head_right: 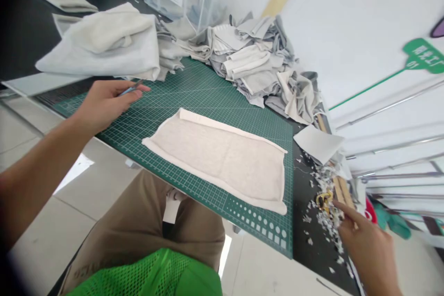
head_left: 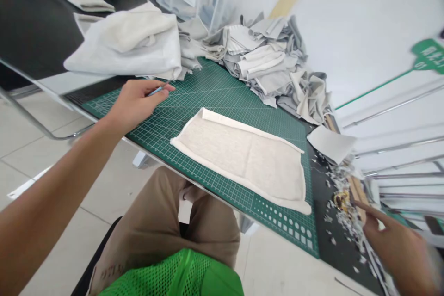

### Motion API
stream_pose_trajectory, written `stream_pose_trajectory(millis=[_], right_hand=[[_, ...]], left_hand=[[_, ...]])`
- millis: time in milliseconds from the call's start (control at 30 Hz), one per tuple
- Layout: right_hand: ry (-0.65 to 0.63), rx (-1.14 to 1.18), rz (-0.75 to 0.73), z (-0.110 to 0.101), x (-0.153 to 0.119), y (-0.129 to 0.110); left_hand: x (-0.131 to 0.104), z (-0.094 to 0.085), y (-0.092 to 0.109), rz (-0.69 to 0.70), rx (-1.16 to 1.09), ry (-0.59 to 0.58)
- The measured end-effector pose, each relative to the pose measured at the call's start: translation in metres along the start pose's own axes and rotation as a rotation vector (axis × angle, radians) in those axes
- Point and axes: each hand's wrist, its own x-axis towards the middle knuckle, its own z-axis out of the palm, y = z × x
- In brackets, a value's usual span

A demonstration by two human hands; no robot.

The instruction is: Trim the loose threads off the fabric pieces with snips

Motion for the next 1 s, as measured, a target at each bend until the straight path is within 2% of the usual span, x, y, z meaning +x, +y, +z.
stream_pose_trajectory(millis=[67,133,200,267,367,500,600,667,767,1000], right_hand=[[-0.037,-0.076,0.106,-0.004,-0.003,0.000],[0.036,-0.097,0.153,-0.009,-0.003,-0.007],[0.138,-0.093,0.117,-0.012,-0.002,-0.024],[0.233,-0.067,0.007,-0.014,0.001,-0.055],[0.300,0.061,-0.178,-0.011,0.011,-0.126],[0.018,0.456,-0.407,0.011,0.033,-0.225],[-0.181,0.623,-0.511,0.040,0.048,-0.269],[-0.253,0.648,-0.530,0.058,0.054,-0.280],[-0.253,0.690,-0.532,0.074,0.056,-0.282],[-0.121,0.598,-0.644,0.069,0.043,-0.290]], left_hand=[[-0.001,0.001,0.000,-0.020,0.022,0.002],[-0.001,0.002,0.000,-0.026,0.016,0.017],[-0.002,0.002,0.001,-0.021,-0.007,0.013],[-0.002,0.001,0.003,-0.012,-0.021,0.008],[0.000,-0.001,0.003,0.014,-0.006,0.025],[0.005,-0.003,-0.002,0.077,0.038,0.026],[0.007,-0.004,-0.004,0.115,0.030,0.017],[0.008,-0.005,-0.003,0.109,0.024,0.012],[0.007,-0.005,-0.002,0.078,0.009,-0.012],[0.005,-0.005,0.001,-0.010,-0.089,-0.048]])
